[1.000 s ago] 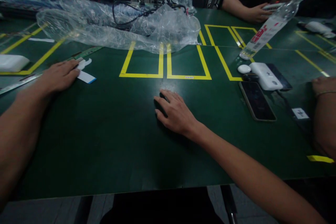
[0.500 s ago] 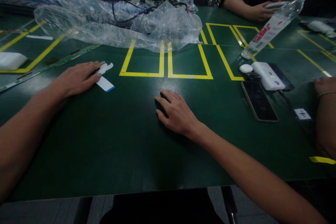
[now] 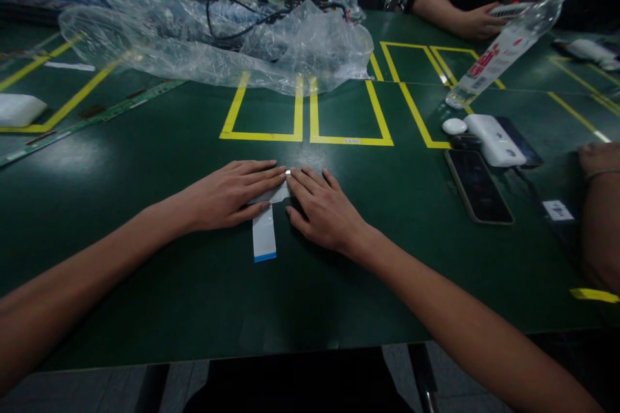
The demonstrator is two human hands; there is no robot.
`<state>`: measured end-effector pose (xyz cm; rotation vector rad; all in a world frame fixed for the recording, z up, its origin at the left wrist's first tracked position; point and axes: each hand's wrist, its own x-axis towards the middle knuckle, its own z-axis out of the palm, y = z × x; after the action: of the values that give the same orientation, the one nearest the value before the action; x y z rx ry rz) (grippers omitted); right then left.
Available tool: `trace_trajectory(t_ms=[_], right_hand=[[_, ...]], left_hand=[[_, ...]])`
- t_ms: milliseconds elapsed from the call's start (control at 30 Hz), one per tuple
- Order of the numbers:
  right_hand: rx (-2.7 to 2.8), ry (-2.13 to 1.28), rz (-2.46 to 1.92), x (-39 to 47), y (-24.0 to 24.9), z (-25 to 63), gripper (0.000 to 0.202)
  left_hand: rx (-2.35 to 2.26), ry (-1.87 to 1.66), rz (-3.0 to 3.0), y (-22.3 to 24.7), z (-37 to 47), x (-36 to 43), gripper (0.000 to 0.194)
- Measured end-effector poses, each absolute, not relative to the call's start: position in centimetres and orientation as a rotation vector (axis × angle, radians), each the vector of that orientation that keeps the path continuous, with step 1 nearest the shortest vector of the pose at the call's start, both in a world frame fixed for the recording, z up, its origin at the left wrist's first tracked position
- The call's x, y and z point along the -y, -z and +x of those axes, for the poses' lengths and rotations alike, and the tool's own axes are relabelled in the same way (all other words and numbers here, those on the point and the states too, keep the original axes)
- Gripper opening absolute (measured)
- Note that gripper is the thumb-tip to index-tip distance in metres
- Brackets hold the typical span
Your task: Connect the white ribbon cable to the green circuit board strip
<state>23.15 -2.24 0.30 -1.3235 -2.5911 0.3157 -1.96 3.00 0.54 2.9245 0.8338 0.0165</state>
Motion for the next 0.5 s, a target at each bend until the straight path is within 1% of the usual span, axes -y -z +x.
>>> trace_trajectory(t_ms=[267, 367, 500], right_hand=[[2.593, -0.31, -1.339, 2.3, -0.4, 23.1, 0.062], [2.596, -0.307, -1.342, 2.2, -0.3, 23.1, 0.061], [2.606, -0.315, -1.34, 2.2, -0.2, 23.3, 0.062]], left_hand=[[-0.863, -0.035, 2.904, -0.4, -2.3, -3.6, 0.061], [-1.069, -0.024, 2.872, 0.0, -3.6, -5.1, 0.063], [-1.536, 0.014, 2.759, 1.0, -8.9, -8.9, 0.075]])
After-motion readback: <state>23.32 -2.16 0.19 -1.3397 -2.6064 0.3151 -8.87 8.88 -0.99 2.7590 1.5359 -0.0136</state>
